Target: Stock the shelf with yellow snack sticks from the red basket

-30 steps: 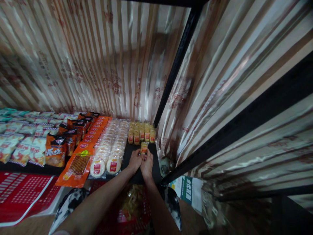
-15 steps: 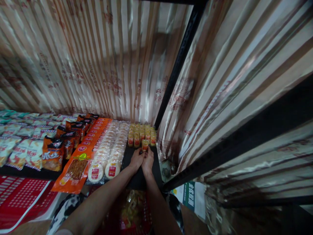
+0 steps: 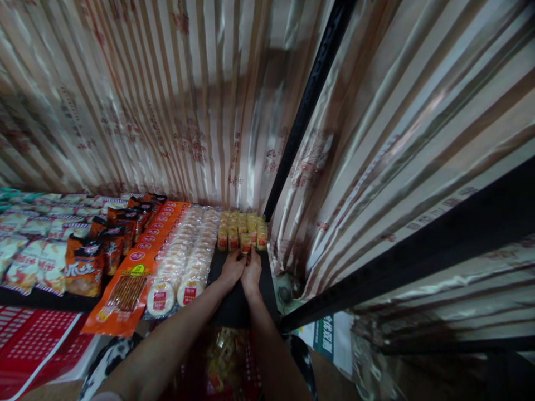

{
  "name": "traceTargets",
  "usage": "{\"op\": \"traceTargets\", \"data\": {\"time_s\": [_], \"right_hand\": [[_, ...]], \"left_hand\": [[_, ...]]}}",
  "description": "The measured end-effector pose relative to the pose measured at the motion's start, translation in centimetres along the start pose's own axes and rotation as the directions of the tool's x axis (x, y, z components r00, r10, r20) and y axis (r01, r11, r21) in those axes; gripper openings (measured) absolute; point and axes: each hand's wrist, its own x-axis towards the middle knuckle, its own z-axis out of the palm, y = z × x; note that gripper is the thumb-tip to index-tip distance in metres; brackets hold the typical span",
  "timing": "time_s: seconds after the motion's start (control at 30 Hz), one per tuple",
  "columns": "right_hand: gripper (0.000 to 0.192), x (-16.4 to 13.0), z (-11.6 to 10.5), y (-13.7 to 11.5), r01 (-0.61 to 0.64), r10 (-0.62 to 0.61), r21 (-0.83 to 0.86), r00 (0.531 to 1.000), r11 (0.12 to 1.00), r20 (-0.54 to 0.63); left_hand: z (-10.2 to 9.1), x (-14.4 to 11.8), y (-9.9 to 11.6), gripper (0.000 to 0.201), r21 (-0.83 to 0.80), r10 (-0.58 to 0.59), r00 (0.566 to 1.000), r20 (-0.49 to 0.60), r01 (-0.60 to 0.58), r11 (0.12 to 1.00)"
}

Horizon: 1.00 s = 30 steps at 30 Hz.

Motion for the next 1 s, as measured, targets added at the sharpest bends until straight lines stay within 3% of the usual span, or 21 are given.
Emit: {"op": "traceTargets", "data": {"time_s": [0.37,0.57,0.77,1.0], "right_hand": [[0.052,-0.2,-0.9,-1.4,0.052,-0.052,0.003,0.998,0.999,0.032],[0.054,-0.2,-0.9,-1.2,0.086,-0.087,0.015,0.995,0.996,0.057],[0.05,0.1,-0.3,-0.6,0.064,-0.061,-0.049,0.996,0.997,0.064],[0.048,-0.3,0.0,-0.6,0.079,-0.073,-0.089,0.995,0.993,0.074]], "left_hand": [[-0.8,-0.8,-0.1,0.045,0.071,-0.024,0.998,-0.053,0.028,0.997],[-0.9,-0.6,0.2,0.047,0.129,0.025,1.0,-0.006,-0.024,0.991],[-0.8,0.0,-0.1,0.047,0.12,-0.024,1.0,0.003,0.023,0.992],[-1.1,0.4,-0.4,0.045,0.122,0.014,1.0,0.012,-0.015,0.992]]}}
